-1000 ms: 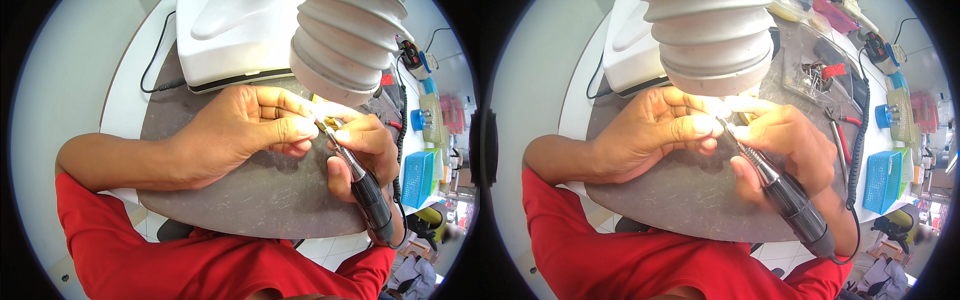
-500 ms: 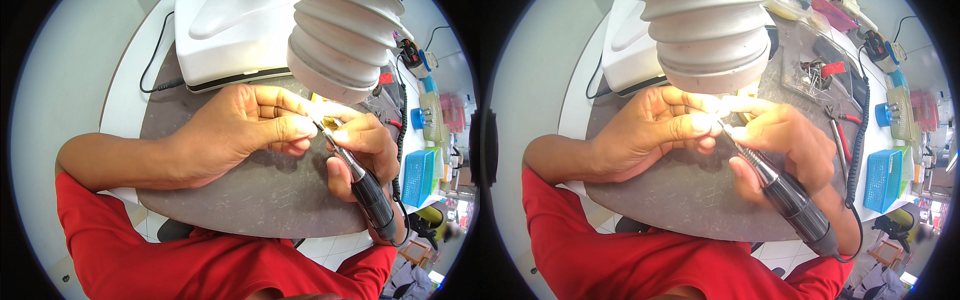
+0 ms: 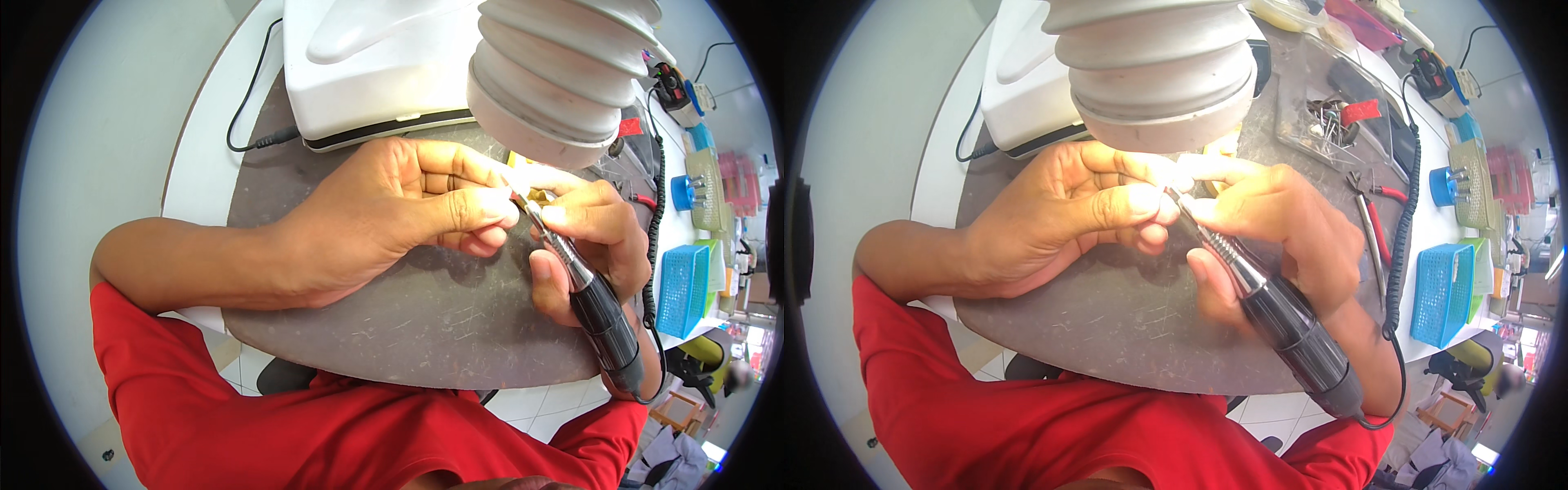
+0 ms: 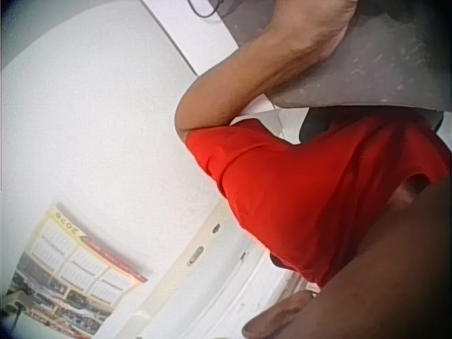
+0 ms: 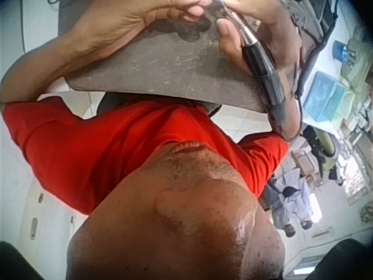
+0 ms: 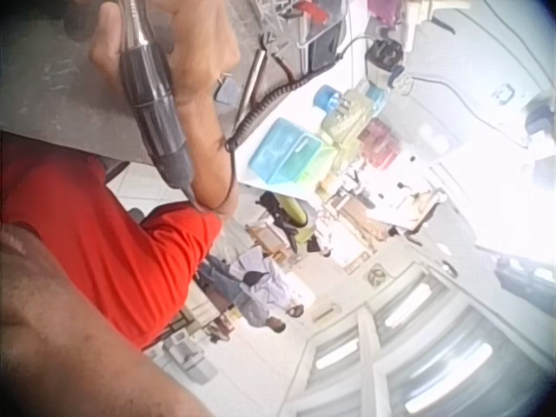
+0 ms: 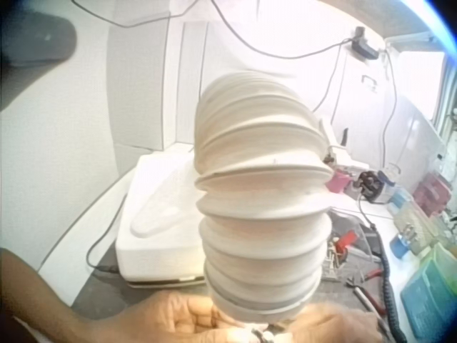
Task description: The person uses a rotary tool to grind or polish a small electronic component held in their left hand. The task is performed under a magnifying lamp in a workshop setting, with the person carefully manipulating the tool against the component's surface.
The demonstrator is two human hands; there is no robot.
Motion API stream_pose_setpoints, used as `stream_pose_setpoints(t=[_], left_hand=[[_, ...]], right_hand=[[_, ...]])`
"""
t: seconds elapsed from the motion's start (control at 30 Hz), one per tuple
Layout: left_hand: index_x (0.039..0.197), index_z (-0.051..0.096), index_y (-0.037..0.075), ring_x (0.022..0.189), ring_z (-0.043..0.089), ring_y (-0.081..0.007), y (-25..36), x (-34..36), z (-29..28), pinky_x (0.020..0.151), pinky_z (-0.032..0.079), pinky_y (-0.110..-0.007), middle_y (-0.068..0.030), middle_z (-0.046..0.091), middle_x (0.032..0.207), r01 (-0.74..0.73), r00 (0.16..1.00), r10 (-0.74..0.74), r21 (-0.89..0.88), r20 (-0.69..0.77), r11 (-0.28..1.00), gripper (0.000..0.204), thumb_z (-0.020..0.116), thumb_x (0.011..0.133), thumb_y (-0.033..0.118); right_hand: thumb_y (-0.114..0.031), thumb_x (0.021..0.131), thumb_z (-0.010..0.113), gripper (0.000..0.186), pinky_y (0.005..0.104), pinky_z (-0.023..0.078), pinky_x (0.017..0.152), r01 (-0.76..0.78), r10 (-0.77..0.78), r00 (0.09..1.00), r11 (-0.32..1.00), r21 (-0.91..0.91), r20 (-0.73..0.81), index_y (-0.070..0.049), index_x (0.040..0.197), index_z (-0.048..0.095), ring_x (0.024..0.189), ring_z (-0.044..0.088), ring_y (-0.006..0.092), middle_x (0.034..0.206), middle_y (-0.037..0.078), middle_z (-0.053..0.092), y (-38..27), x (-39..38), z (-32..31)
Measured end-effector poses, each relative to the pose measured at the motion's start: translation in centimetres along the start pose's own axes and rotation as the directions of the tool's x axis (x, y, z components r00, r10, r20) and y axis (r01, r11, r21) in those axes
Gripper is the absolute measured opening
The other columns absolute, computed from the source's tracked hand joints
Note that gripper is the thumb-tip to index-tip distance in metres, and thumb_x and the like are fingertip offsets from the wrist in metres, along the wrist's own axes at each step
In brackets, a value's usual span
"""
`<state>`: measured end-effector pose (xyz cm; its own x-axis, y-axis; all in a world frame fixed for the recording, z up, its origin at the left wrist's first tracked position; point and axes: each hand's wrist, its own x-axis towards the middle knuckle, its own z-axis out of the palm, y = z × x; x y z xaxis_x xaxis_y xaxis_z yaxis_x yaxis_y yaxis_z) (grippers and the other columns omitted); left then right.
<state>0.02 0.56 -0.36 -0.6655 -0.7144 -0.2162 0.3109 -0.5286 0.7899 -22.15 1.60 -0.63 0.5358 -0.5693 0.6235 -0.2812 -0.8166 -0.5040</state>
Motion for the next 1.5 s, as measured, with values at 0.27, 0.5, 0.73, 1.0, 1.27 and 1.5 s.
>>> stream_pose_setpoints(t=[0.27, 0.5, 0.73, 1.0, 1.27, 1.5], left_hand=[[0.104, 0.058, -0.002, 0.084, 0.057, -0.0108, -0.24, 0.21, -0.22, 0.08, 0.049, -0.025, -0.0065, 0.06, 0.097, -0.015, 1.0, 0.015, -0.001, 0.027, 1.0, 0.02, 0.058, 0.09, 0.013], [0.105, 0.059, -0.001, 0.083, 0.056, -0.0102, -0.24, 0.5, -0.23, 0.078, 0.049, -0.025, -0.0049, 0.059, 0.093, -0.013, 0.998, 0.013, -0.006, 0.064, 1.0, 0.02, 0.056, 0.091, 0.013], [0.108, 0.058, -0.002, 0.083, 0.055, -0.0099, -0.1, 0.45, -0.25, 0.079, 0.049, -0.026, -0.0043, 0.058, 0.094, 0.006, 0.998, -0.006, 0.01, 0.064, 1.0, 0.022, 0.055, 0.092, 0.014], [0.108, 0.057, -0.001, 0.083, 0.055, -0.0093, 0.07, 0.22, -0.14, 0.079, 0.048, -0.026, -0.0032, 0.057, 0.092, 0.02, 0.998, -0.02, 0.008, 0.056, 1.0, 0.022, 0.054, 0.092, 0.013], [0.106, 0.058, -0.001, 0.083, 0.055, -0.0095, 0.11, 0.38, -0.01, 0.08, 0.048, -0.026, -0.0036, 0.058, 0.092, 0.02, 0.999, -0.021, 0.018, 0.035, 1.0, 0.021, 0.056, 0.09, 0.012], [0.103, 0.06, -0.001, 0.084, 0.056, -0.0107, 0.15, 0.37, -0.2, 0.081, 0.048, -0.026, -0.0045, 0.059, 0.093, 0.007, 0.999, -0.007, 0.006, 0.048, 1.0, 0.019, 0.058, 0.089, 0.012]], right_hand=[[-0.012, 0.079, 0.065, 0.027, 0.0352, 0.048, 0.08, -0.021, 0.021, 1.0, 1.0, 0.007, -0.001, 0.002, 0.098, 0.052, 0.081, 0.061, 0.0255, 0.08, 0.012, 0.055, 0.01, -0.14, -0.06], [-0.01, 0.078, 0.065, 0.026, 0.0366, 0.047, 0.082, -0.021, 0.021, 1.0, 1.0, 0.02, 0.002, 0.003, 0.098, 0.052, 0.086, 0.061, 0.028, 0.084, 0.014, 0.056, -0.01, -0.3, -0.2], [-0.009, 0.078, 0.065, 0.027, 0.0368, 0.047, 0.082, -0.029, 0.029, 1.0, 0.999, 0.028, -0.004, 0.003, 0.098, 0.052, 0.087, 0.061, 0.0293, 0.085, 0.015, 0.056, -0.09, -0.25, -0.14], [-0.01, 0.077, 0.066, 0.028, 0.0354, 0.046, 0.083, -0.023, 0.023, 1.0, 1.0, 0.014, 0.007, 0.003, 0.098, 0.052, 0.09, 0.061, 0.0287, 0.092, 0.02, 0.058, -0.1, 0.06, -0.14], [-0.011, 0.079, 0.065, 0.027, 0.0355, 0.048, 0.08, -0.009, 0.009, 1.0, 1.0, 0.019, -0.014, 0.003, 0.098, 0.053, 0.08, 0.06, 0.0243, 0.082, 0.014, 0.057, -0.11, -0.21, -0.3], [-0.012, 0.079, 0.065, 0.026, 0.0361, 0.048, 0.08, -0.019, 0.019, 1.0, 0.999, 0.026, -0.02, 0.002, 0.097, 0.053, 0.075, 0.059, 0.0206, 0.079, 0.012, 0.056, -0.21, -0.11, -0.2]])
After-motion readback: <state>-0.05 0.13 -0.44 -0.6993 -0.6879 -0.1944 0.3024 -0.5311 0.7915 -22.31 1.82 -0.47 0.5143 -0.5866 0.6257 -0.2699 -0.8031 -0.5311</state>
